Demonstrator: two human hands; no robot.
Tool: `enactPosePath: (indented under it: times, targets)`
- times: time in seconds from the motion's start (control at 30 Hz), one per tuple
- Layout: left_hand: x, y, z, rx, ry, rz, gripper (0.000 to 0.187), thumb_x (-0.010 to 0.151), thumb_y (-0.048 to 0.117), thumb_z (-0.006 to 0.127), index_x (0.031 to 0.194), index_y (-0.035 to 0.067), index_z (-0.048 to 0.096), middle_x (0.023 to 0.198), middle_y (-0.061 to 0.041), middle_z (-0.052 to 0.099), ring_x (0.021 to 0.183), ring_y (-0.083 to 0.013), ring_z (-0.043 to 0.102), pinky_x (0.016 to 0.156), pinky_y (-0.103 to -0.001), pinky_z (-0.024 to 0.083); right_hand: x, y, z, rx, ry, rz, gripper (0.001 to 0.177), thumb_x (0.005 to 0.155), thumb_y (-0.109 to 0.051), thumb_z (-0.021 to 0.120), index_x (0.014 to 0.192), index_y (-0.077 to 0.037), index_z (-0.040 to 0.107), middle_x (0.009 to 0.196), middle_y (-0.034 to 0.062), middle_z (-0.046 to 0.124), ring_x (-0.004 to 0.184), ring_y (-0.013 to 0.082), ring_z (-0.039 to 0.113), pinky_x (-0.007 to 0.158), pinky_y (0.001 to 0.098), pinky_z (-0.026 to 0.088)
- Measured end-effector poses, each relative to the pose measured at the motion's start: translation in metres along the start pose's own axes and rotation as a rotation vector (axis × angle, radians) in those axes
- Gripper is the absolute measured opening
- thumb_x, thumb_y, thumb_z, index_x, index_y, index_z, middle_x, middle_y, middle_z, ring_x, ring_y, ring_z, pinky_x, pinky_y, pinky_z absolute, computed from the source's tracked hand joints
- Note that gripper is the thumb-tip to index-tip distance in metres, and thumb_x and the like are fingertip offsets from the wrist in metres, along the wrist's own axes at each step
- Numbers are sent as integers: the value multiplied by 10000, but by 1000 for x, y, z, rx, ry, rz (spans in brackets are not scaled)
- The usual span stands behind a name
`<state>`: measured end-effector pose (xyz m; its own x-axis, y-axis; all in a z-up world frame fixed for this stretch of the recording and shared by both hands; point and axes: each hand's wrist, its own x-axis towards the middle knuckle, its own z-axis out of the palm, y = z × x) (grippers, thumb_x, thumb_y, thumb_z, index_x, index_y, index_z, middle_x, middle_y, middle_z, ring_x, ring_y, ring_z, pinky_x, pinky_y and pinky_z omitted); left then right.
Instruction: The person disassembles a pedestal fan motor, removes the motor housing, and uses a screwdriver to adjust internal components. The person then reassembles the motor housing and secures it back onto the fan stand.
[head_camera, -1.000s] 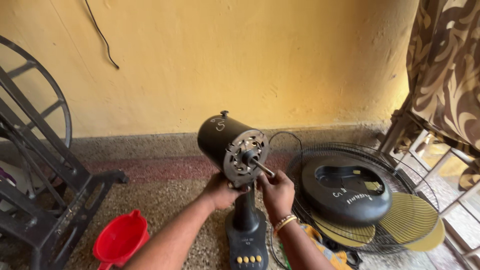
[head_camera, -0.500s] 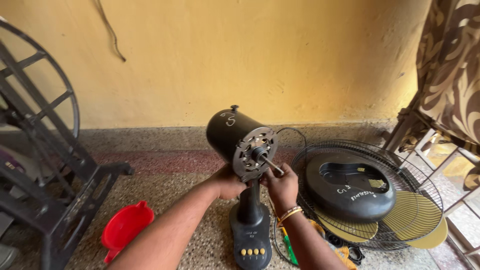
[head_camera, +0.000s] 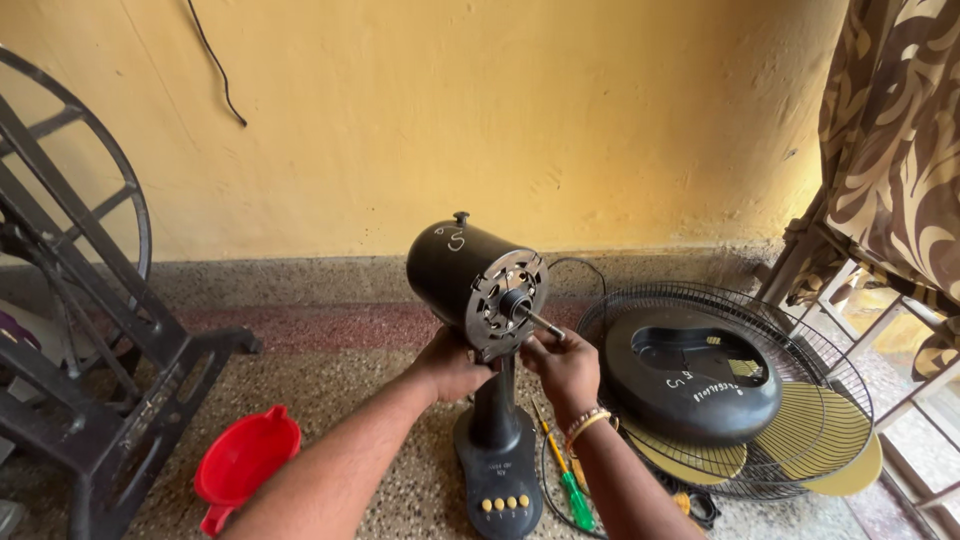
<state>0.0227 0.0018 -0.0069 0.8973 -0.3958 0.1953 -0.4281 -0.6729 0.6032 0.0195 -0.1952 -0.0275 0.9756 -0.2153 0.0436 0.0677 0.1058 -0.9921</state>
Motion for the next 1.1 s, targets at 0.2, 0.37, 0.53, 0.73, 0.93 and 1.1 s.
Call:
enactPosePath:
  times: [0.2,0.37,0.53,0.73,0.93,1.1]
  targets:
    - [-8,-5,-5,-36,46,84,385,708,250,773,1088,191,763,1118,-65,780,1098,-233,721,995,-382,546,1,-7,-2,11,-112,15,95,859,-71,766,874,2,708,791,101,767,682,122,714,645,258,600]
    - [3,-6,-3,6,-11,-10,314,761,301,772,1068,234,784,1161,-43,772,1128,-224,705,1013,-388,524,3,-13,-5,-159,-83,-23,102,870,-59,753,826,8,689,767,121,764,661,145,705,619,292,577]
    - [10,-3,-6,4,-50,-19,298,836,321,739,1129,269,755,1193,-33,756,1172,-220,681,1060,-393,485,1,-13,-2,-167,-72,0,121,875,-62,755,800,-1,682,758,109,761,656,139,712,626,293,594]
    - [7,1,-12,67,-38,42,340,818,324,770,1155,286,746,1184,-24,753,1160,-219,683,1051,-378,510,-2,-13,0,-159,-88,-47,127,920,-83,693,825,-16,640,732,80,729,645,133,695,621,286,598]
    - [22,-14,-22,-28,-175,154,288,839,211,789,1124,195,746,1144,-44,759,1120,-228,700,1014,-405,534,-12,-11,10,-596,-138,8,182,1003,-153,556,1033,-85,723,759,141,715,665,246,670,635,382,542]
    - [22,-27,-24,-125,-273,275,300,863,168,782,1157,157,726,1143,-61,745,1102,-230,679,987,-425,544,-16,9,4,-605,-207,-739,218,882,7,525,1064,13,645,886,260,704,815,431,679,717,462,557]
